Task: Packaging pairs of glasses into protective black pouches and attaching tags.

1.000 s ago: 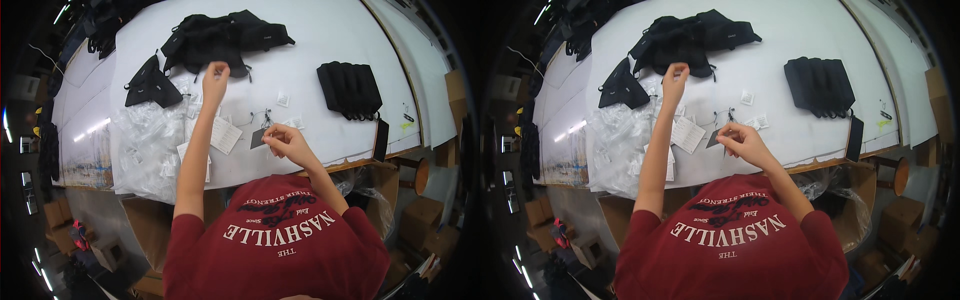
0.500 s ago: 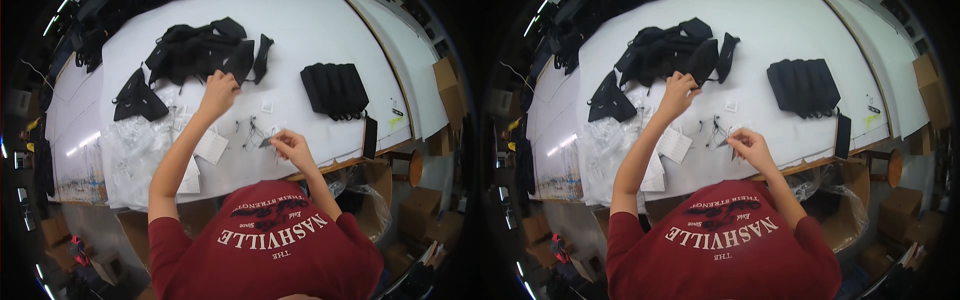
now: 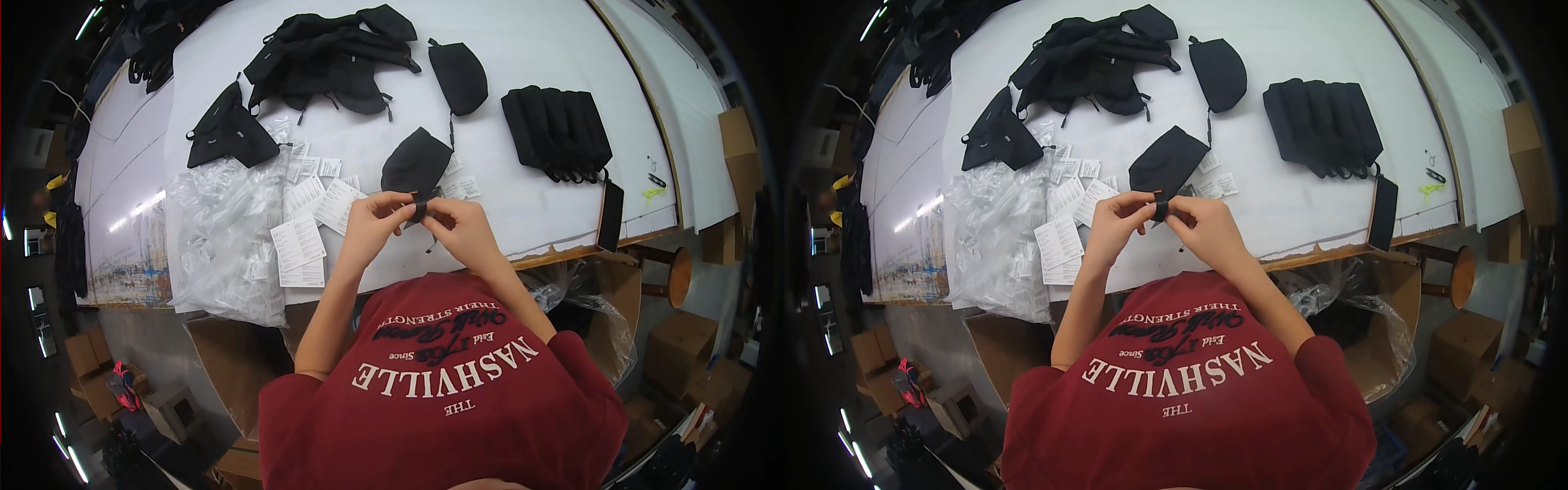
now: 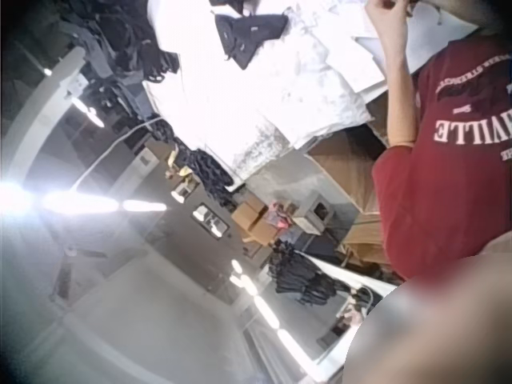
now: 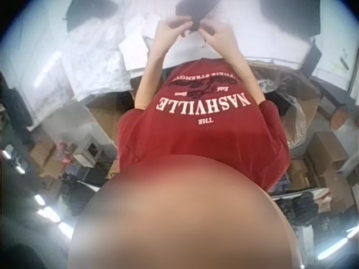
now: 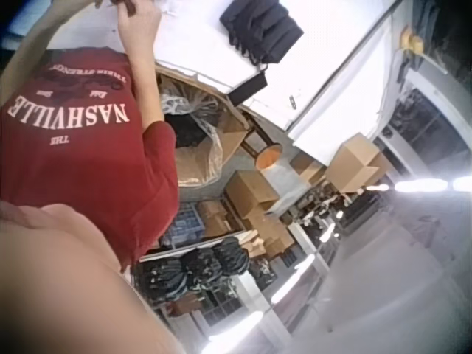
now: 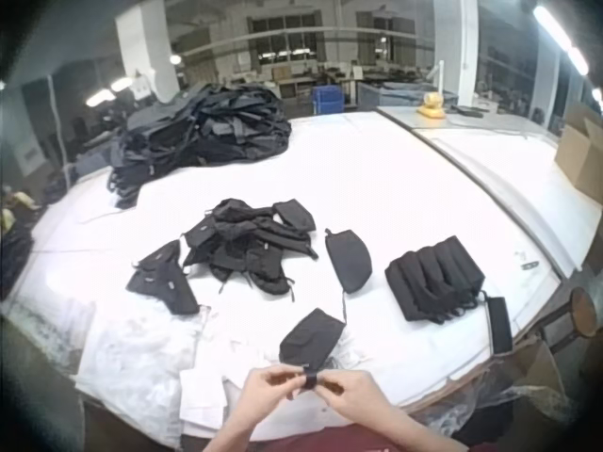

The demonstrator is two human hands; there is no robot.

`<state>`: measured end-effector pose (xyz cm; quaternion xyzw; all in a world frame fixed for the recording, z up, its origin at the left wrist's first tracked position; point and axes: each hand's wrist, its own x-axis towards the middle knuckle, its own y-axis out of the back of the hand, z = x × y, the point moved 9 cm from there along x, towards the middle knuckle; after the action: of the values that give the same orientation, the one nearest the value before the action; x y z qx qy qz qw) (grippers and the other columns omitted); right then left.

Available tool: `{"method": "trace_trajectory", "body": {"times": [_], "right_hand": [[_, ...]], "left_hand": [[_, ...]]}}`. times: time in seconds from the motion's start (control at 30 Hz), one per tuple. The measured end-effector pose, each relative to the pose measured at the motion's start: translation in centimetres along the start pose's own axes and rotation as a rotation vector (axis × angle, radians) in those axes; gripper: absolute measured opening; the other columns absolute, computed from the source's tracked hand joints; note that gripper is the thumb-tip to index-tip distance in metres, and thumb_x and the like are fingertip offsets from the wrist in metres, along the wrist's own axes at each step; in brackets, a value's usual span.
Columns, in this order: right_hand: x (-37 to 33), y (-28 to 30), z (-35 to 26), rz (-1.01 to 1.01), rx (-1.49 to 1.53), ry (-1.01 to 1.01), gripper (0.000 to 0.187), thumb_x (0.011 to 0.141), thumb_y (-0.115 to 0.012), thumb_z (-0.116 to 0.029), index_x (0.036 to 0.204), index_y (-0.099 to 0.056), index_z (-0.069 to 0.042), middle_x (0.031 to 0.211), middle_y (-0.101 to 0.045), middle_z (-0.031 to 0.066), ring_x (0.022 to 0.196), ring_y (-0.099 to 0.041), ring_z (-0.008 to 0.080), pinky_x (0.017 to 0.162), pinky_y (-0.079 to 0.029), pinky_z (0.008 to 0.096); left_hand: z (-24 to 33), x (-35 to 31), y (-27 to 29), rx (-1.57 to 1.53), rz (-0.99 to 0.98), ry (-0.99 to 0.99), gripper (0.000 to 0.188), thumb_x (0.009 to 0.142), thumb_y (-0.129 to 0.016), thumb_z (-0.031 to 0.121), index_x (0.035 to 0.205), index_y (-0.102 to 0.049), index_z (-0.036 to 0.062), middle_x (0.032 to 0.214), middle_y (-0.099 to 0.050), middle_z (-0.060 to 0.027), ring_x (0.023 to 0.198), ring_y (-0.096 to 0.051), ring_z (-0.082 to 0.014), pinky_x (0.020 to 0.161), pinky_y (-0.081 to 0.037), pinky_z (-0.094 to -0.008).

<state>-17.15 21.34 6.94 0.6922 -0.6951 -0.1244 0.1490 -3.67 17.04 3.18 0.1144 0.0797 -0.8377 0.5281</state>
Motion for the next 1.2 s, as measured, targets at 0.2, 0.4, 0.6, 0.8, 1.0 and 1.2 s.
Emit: {"method": "trace_trajectory", "body": {"times": [0.2, 0.4, 0.6, 0.8, 1.0, 1.2], "right_hand": [[-0.5, -1.0, 0.9, -0.017, 0.149, -0.083, 0.013, 0.086, -0.064, -0.011, 0.096, -0.062, -0.003, 0.066, -0.057, 0.0018, 0.059, -0.052, 0.0065, 0.054, -0.040, 0.0243], [-0.2, 0.5, 0.9, -0.043, 0.753, -0.108, 0.014, 0.088, -0.060, -0.007, 0.100, -0.054, -0.005, 0.078, -0.054, -0.0020, 0.074, -0.051, 0.0064, 0.066, -0.037, 0.0184], [-0.6, 1.6, -0.3, -0.018, 0.832, -0.174, 0.011, 0.088, -0.062, -0.007, 0.095, -0.054, -0.006, 0.082, -0.066, 0.0059, 0.067, -0.052, 0.0046, 0.060, -0.038, 0.0184], [-0.5, 1.2, -0.8, 0.050, 0.794, -0.140, 0.008, 0.088, -0.063, -0.008, 0.087, -0.056, -0.005, 0.076, -0.067, 0.0083, 0.050, -0.045, 0.0033, 0.046, -0.034, 0.0171], [-0.7, 0.8, -0.6, 0.041, 0.767, -0.168, 0.011, 0.087, -0.066, -0.011, 0.080, -0.062, -0.003, 0.071, -0.065, 0.0039, 0.050, -0.045, 0.0036, 0.046, -0.035, 0.0171], [-0.7, 0.5, -0.6, 0.011, 0.798, -0.186, 0.012, 0.087, -0.066, -0.013, 0.081, -0.063, -0.002, 0.070, -0.064, 0.0029, 0.051, -0.046, 0.0043, 0.047, -0.035, 0.0180]], "left_hand": [[3.0, -1.7, 1.1, 0.102, 0.210, -0.309, 0.008, 0.085, -0.065, 0.007, 0.087, -0.065, -0.0007, 0.073, -0.059, -0.0022, 0.058, -0.050, -0.0054, 0.054, -0.040, -0.0189], [4.7, -4.1, 2.6, -0.354, 0.322, -0.318, 0.009, 0.088, -0.062, 0.007, 0.095, -0.060, 0.0015, 0.074, -0.059, -0.0022, 0.061, -0.050, -0.0059, 0.057, -0.038, -0.0187], [6.8, -5.3, 0.5, -0.210, 0.224, -0.298, 0.008, 0.088, -0.061, 0.007, 0.094, -0.061, 0.0017, 0.073, -0.057, 0.0005, 0.063, -0.047, -0.0038, 0.059, -0.038, -0.0192], [7.6, -5.4, -1.3, 0.010, 0.150, -0.372, 0.006, 0.086, -0.062, 0.005, 0.089, -0.061, 0.0000, 0.068, -0.054, 0.0028, 0.059, -0.039, -0.0029, 0.059, -0.034, -0.0180], [8.1, -5.2, -1.9, 0.101, 0.158, -0.390, 0.008, 0.085, -0.063, 0.005, 0.086, -0.060, -0.0023, 0.065, -0.054, 0.0021, 0.056, -0.036, -0.0030, 0.053, -0.032, -0.0184], [8.2, -5.2, -1.7, 0.112, 0.167, -0.371, 0.008, 0.084, -0.063, 0.004, 0.086, -0.061, -0.0029, 0.067, -0.056, 0.0006, 0.057, -0.037, -0.0033, 0.052, -0.032, -0.0186]]}}
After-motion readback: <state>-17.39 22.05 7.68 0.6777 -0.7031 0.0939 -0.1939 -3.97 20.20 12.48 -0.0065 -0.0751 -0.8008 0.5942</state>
